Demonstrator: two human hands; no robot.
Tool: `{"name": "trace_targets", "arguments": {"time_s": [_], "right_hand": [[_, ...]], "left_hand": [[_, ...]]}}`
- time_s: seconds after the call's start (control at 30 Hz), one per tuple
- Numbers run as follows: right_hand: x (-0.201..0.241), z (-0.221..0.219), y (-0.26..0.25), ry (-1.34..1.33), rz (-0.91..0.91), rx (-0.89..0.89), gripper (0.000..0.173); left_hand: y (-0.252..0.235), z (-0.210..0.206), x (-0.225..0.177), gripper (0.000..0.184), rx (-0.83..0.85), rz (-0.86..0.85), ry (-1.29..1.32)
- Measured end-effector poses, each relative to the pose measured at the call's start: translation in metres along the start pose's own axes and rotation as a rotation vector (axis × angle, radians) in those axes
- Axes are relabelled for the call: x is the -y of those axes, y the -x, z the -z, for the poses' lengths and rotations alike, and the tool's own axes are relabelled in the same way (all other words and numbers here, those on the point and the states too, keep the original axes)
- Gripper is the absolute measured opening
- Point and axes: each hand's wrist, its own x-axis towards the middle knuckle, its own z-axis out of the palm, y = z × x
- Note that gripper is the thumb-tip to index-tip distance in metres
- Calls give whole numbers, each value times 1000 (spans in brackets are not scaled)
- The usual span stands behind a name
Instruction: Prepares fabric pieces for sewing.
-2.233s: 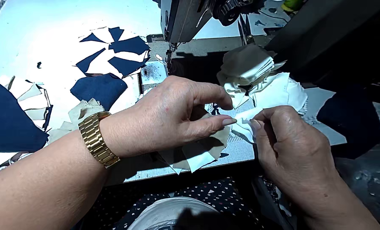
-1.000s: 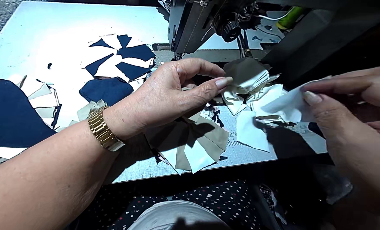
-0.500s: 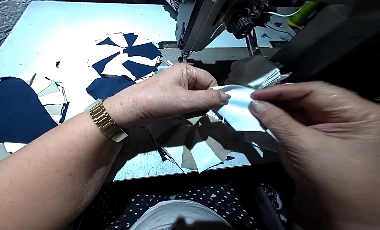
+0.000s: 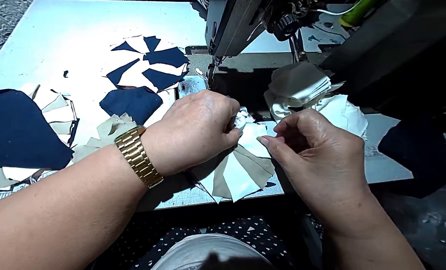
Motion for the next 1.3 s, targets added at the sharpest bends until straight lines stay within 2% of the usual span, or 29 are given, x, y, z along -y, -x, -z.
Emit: {"name": "trace_targets", "arguments": {"time_s": [0.17, 0.27, 0.37, 0.5, 0.57, 0.63, 0.77, 0.87, 0.93, 1.0, 1.07, 1.2, 1.3], "right_hand": [[-3, 11, -2, 10, 173, 42, 19], [-5, 10, 0, 73, 247, 144, 26], [-3, 11, 5, 187, 280, 170, 34], [5, 17, 13, 202, 283, 175, 36], [10, 19, 13, 136, 279, 136, 31], [14, 17, 10, 73, 312, 100, 32], [14, 1, 12, 110, 397, 196, 49], [9, -15, 26, 203, 391, 318, 77], [5, -18, 30, 199, 406, 309, 82], [2, -14, 28, 128, 382, 317, 81], [0, 0, 21, 5, 336, 286, 71], [6, 42, 0, -134, 251, 16, 32], [17, 48, -4, -228, 286, -80, 20]], "left_hand": [[0, 3, 0, 14, -134, -13, -17], [1, 3, -1, 15, -86, -50, -21], [2, 4, 0, 16, -17, -52, -111], [0, 6, 3, 20, -65, -59, -36], [-4, 4, 10, 23, -156, -96, 153], [-8, 6, 12, 22, -176, -83, 442], [-7, 19, 4, 31, 25, 209, 1198], [-7, 28, -3, 37, 96, 451, 1527], [-7, 33, -3, 42, 130, 541, 1724], [-7, 32, 0, 46, 148, 529, 1846], [-8, 30, 2, 47, 162, 503, 1898], [-9, 24, 4, 49, 208, 447, 2046], [-8, 19, 2, 49, 262, 412, 2083]]}}
